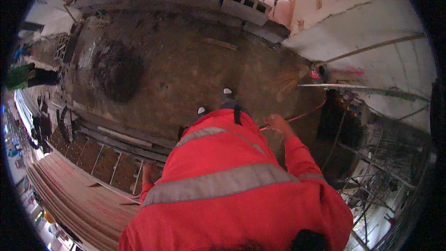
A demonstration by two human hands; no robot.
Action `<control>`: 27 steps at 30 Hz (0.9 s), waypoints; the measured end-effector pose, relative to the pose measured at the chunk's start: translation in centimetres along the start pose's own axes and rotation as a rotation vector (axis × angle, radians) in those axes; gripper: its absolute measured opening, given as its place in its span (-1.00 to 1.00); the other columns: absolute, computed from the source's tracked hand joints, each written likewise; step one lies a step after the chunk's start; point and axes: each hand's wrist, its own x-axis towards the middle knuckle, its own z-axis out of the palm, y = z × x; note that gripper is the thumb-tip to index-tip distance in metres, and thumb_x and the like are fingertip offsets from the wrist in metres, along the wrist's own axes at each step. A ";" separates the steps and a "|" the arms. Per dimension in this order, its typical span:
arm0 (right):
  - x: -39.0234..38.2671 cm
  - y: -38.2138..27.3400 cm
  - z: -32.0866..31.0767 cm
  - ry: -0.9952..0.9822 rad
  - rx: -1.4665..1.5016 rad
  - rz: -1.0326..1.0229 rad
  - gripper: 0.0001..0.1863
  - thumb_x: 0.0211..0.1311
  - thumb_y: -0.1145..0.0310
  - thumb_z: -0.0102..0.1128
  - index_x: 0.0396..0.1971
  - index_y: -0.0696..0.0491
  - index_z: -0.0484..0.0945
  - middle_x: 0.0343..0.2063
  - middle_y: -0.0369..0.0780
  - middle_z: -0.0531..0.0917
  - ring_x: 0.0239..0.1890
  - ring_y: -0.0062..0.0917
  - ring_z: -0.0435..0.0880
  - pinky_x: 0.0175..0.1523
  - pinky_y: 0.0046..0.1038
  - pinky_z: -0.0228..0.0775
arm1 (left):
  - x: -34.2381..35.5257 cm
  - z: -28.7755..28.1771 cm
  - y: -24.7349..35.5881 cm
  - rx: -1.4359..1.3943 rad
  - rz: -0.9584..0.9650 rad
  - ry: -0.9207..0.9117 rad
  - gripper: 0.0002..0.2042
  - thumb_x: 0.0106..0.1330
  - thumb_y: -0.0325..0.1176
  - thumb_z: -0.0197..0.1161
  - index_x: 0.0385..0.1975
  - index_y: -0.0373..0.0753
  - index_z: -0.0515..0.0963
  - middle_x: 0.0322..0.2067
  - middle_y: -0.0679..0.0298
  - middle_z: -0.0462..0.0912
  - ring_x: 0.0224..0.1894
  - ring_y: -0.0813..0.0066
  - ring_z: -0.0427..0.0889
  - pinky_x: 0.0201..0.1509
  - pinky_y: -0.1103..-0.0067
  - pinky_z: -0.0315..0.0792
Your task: The person lays hollow concrete blocks onto a mortar bed, using a trowel to apply mortar and a hammer to tap the blocks into place. They also use a green marker to mark the blocks and a piece of cloth to wipe excess mortar.
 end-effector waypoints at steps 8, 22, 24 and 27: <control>5.0 -5.9 -9.8 -0.067 0.195 0.041 -0.63 0.21 0.07 0.13 -0.47 0.12 0.56 -0.63 -0.28 0.60 -0.58 -0.60 0.55 -0.48 -0.48 0.39 | 4.5 5.7 10.8 -0.013 0.016 -0.073 -0.73 0.10 -0.22 0.15 -0.22 -0.11 0.61 -0.26 0.05 0.62 -0.18 0.03 0.58 -0.11 0.30 0.48; 20.8 -11.6 -19.7 -0.259 -0.409 -0.220 -0.59 0.15 0.03 0.14 -0.40 0.14 0.61 -0.48 -0.09 0.64 -0.39 -0.30 0.63 -0.24 -0.32 0.42 | 4.7 -10.9 27.2 -0.811 -0.527 0.394 -0.68 0.17 -0.18 0.26 -0.23 -0.30 0.58 -0.29 0.07 0.65 -0.20 0.19 0.63 -0.15 0.42 0.45; 24.8 -18.5 -16.7 -0.157 -0.445 -0.406 -0.56 0.15 0.01 0.13 -0.32 0.15 0.61 -0.39 -0.05 0.65 -0.31 -0.26 0.63 -0.18 -0.29 0.42 | 2.4 -6.3 26.2 -0.640 -0.377 0.455 -0.69 0.17 -0.17 0.25 -0.21 -0.27 0.59 -0.27 0.07 0.65 -0.19 0.18 0.62 -0.15 0.42 0.45; 24.7 -31.5 -15.1 -0.269 -0.260 -0.608 -0.50 0.16 0.02 0.14 -0.06 0.11 0.51 -0.35 -0.15 0.65 -0.29 -0.43 0.62 -0.19 -0.36 0.43 | 3.4 -4.9 32.2 -0.831 -0.612 0.165 -0.68 0.14 -0.16 0.27 -0.19 -0.21 0.60 -0.24 0.10 0.65 -0.19 0.16 0.61 -0.13 0.39 0.45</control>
